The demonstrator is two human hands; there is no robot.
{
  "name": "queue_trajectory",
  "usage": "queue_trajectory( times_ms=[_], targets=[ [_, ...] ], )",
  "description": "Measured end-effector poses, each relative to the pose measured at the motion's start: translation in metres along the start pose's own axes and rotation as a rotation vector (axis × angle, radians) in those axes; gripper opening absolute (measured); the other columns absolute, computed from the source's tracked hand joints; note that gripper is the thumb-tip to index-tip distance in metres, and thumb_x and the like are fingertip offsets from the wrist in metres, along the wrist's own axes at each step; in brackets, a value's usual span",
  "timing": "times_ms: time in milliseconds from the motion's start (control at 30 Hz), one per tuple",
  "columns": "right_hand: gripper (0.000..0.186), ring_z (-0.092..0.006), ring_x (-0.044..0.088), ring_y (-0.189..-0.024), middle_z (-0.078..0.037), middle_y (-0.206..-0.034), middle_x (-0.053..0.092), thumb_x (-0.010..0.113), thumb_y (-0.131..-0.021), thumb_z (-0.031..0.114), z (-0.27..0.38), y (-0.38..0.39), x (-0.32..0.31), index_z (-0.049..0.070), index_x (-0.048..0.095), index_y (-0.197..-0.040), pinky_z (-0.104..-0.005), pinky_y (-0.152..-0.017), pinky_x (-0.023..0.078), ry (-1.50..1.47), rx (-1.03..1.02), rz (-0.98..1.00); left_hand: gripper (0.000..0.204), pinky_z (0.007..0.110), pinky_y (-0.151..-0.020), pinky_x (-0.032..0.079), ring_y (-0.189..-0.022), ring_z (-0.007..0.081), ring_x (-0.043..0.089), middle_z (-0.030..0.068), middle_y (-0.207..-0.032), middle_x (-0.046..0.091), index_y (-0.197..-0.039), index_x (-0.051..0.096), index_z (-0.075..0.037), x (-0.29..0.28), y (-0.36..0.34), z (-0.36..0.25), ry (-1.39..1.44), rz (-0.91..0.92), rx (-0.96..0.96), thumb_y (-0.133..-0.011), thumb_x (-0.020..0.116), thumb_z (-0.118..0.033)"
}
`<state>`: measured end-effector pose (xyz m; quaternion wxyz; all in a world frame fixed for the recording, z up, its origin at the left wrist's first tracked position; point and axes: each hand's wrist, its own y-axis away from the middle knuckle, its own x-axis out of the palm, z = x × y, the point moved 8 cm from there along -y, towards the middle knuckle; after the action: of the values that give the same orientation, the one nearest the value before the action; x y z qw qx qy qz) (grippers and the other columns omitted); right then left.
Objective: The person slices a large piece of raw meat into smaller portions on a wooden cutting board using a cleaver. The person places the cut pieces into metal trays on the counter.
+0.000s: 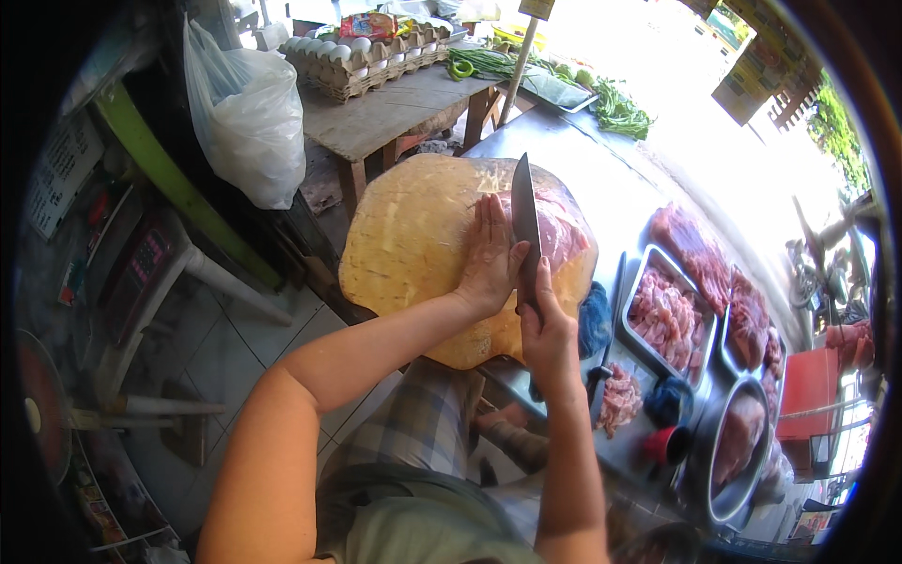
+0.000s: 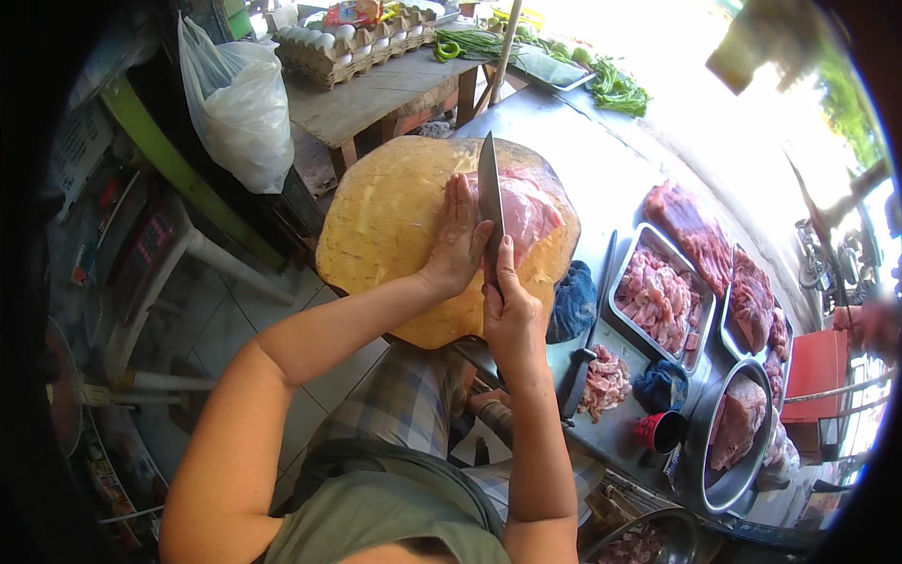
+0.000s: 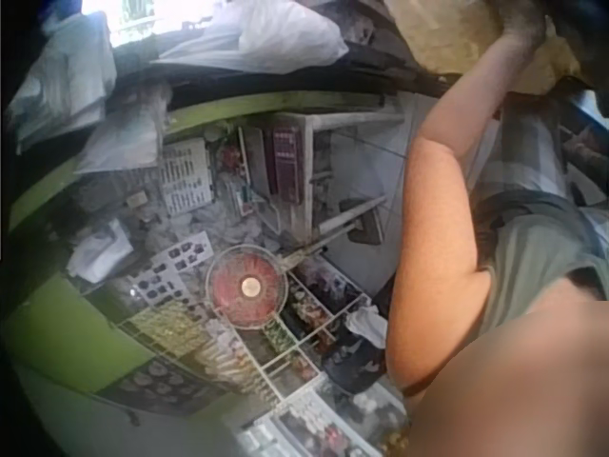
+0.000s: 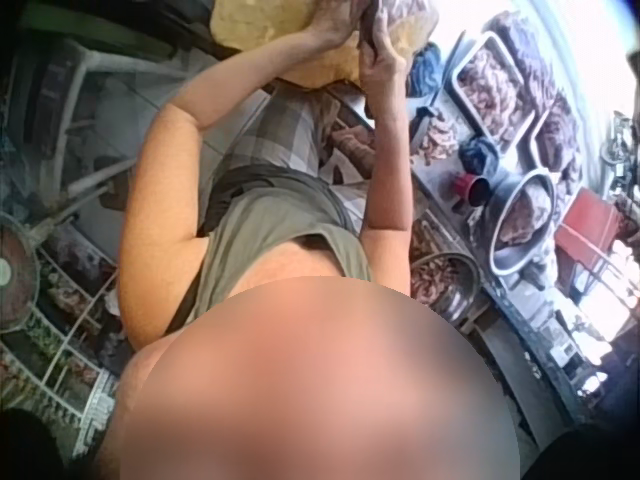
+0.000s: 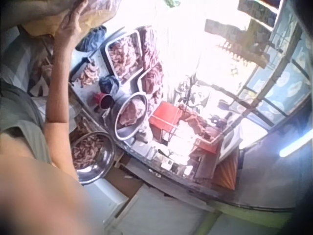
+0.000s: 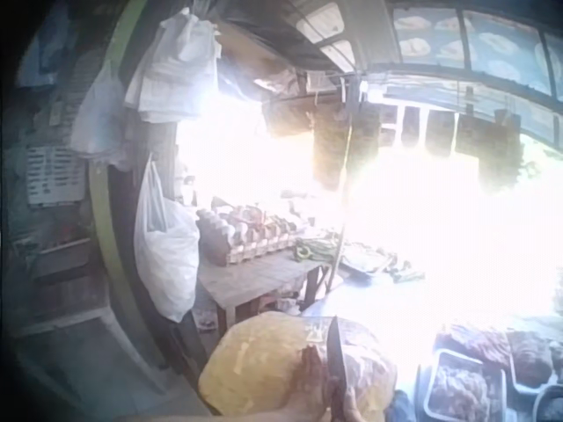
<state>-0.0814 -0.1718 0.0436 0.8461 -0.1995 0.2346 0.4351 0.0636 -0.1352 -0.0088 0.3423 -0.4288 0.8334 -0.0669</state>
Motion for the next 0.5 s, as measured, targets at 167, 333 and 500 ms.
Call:
queue_trajectory(
  times_ms=[167, 333, 500],
  targets=[
    [0.067, -0.0269, 0.069, -0.114, -0.028, -0.132, 0.064, 0.056, -0.092, -0.008, -0.005, 0.015, 0.001, 0.005, 0.039, -0.156, -0.0322, -0.096, 0.05, 0.013, -0.012, 0.011, 0.089, 0.049, -0.128, 0.003, -0.156, 0.0449, -0.003, 0.0322, -0.166, 0.0, -0.159, -0.005, 0.007, 0.0, 0.0, -0.001, -0.015, 0.016, -0.011, -0.107, 0.032, -0.055],
    [0.068, -0.0416, 0.068, -0.111, -0.03, -0.131, 0.062, 0.056, -0.091, -0.007, 0.001, 0.036, 0.002, 0.006, 0.04, -0.155, -0.0375, -0.094, 0.052, 0.155, -0.007, 0.03, 0.087, 0.049, -0.128, 0.004, -0.156, 0.0448, -0.001, 0.0324, -0.166, 0.002, -0.159, -0.004, 0.008, -0.002, -0.003, 0.001, -0.012, 0.021, -0.003, -0.108, 0.032, -0.052],
    [0.069, -0.0457, 0.069, -0.096, -0.033, -0.11, 0.067, 0.058, -0.09, -0.003, 0.003, 0.064, -0.002, 0.009, 0.041, -0.155, -0.0405, -0.088, 0.054, 0.208, 0.226, 0.172, 0.084, 0.047, -0.128, 0.007, -0.156, 0.0447, 0.002, 0.033, -0.166, 0.005, -0.159, -0.002, 0.008, -0.007, -0.01, -0.002, 0.005, 0.035, -0.039, -0.109, 0.038, -0.047]
  ],
)
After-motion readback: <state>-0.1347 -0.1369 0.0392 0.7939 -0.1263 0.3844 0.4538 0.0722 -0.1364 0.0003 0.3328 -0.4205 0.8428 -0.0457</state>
